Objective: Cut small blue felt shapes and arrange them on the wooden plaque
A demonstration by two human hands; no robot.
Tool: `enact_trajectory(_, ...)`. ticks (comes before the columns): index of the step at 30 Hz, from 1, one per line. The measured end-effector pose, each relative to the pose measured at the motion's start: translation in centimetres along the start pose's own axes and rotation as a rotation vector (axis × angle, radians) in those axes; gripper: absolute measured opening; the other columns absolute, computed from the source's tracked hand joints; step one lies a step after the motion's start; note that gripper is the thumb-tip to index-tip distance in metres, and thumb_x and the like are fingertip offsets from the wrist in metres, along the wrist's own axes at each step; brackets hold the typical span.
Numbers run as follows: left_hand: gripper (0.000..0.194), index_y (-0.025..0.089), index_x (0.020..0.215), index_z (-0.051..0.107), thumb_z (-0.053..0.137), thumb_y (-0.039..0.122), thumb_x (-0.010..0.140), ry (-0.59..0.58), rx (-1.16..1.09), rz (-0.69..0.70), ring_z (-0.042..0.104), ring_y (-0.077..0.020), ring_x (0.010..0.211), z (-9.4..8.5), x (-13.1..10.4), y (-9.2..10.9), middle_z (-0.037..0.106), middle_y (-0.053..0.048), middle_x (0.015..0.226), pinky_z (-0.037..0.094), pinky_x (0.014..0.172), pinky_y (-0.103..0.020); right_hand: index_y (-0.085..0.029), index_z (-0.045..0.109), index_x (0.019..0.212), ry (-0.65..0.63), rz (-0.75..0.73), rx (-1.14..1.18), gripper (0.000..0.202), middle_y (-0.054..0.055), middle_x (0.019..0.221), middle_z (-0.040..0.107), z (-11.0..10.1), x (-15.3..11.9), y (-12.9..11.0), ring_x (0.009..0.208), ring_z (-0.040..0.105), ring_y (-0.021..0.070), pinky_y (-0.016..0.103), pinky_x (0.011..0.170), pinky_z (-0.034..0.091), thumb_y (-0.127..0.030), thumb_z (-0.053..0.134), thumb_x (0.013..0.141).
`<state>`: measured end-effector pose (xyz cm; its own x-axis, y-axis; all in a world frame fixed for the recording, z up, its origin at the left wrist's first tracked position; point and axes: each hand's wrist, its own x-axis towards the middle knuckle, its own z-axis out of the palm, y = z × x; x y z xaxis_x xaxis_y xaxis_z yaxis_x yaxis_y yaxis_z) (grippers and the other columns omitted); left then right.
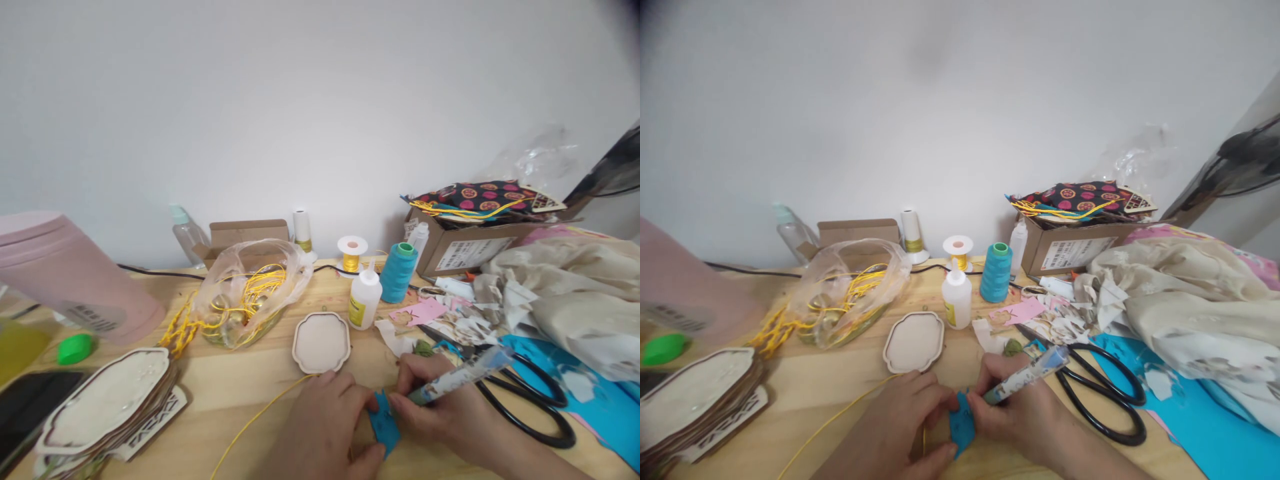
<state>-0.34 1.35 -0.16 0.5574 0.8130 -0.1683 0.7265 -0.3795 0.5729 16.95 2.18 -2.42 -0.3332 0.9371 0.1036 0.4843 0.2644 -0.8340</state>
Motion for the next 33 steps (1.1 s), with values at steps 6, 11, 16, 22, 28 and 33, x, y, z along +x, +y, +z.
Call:
enact_trajectory(6, 0.026, 0.019, 0.089, 0.059, 0.060, 0.023, 0.064, 0.006, 0.003, -0.005, 0.050, -0.0220, 0.081, 0.07, 0.05, -0.05, 0.059, -0.004, 0.084, 0.037, 0.069, -0.033, -0.019, 0.041, 0.049, -0.021, 0.000, 0.015, 0.022, -0.004, 0.043, 0.042, -0.22, 0.02, 0.21, 0.040, 0.036, 0.0097, 0.020, 0.037, 0.026, -0.023, 0.053, 0.066)
enact_trajectory(11, 0.027, 0.019, 0.091, 0.058, 0.060, 0.024, 0.064, -0.021, 0.001, -0.007, 0.050, -0.0232, 0.084, 0.13, -0.02, -0.08, 0.059, -0.005, 0.089, 0.037, 0.071, -0.034, -0.020, 0.039, 0.049, 0.018, 0.028, 0.044, 0.023, -0.005, 0.044, 0.038, -0.46, 0.16, 0.26, 0.041, 0.033, 0.0097, 0.020, 0.037, 0.025, -0.023, 0.051, 0.068)
enact_trajectory(16, 0.029, 0.021, 0.093, 0.057, 0.061, 0.025, 0.065, -0.015, 0.016, 0.025, 0.050, -0.0232, 0.086, 0.00, -0.14, -0.19, 0.058, -0.004, 0.090, 0.037, 0.072, -0.034, -0.019, 0.041, 0.049, 0.005, -0.016, -0.006, 0.022, -0.005, 0.043, 0.040, -0.14, -0.02, 0.55, 0.040, 0.035, 0.0091, 0.019, 0.037, 0.026, -0.021, 0.054, 0.067)
enact_trajectory(22, 0.027, 0.024, 0.093, 0.057, 0.060, 0.026, 0.065, -0.037, 0.032, 0.044, 0.051, -0.0229, 0.084, -0.06, -0.03, -0.28, 0.058, -0.003, 0.087, 0.038, 0.070, -0.033, -0.018, 0.043, 0.049, -0.008, -0.030, -0.012, 0.022, -0.005, 0.043, 0.043, 0.06, -0.07, 0.75, 0.039, 0.037, 0.0089, 0.018, 0.036, 0.028, -0.021, 0.055, 0.067)
enact_trajectory(28, 0.028, 0.023, 0.094, 0.058, 0.059, 0.026, 0.066, -0.033, 0.026, 0.019, 0.051, -0.0231, 0.084, -0.12, 0.03, -0.06, 0.058, -0.004, 0.088, 0.038, 0.070, -0.034, -0.018, 0.042, 0.048, 0.009, -0.043, -0.024, 0.023, -0.005, 0.041, 0.042, -0.02, -0.04, 0.51, 0.038, 0.036, 0.0083, 0.018, 0.035, 0.026, -0.022, 0.055, 0.067)
enact_trajectory(33, 0.030, 0.023, 0.095, 0.058, 0.060, 0.026, 0.065, -0.045, 0.038, 0.018, 0.050, -0.0238, 0.085, -0.29, -0.06, 0.03, 0.058, -0.004, 0.088, 0.038, 0.071, -0.034, -0.018, 0.041, 0.048, 0.033, -0.051, -0.065, 0.021, -0.004, 0.042, 0.043, 0.02, -0.04, 0.64, 0.039, 0.038, 0.0092, 0.019, 0.037, 0.027, -0.020, 0.053, 0.066)
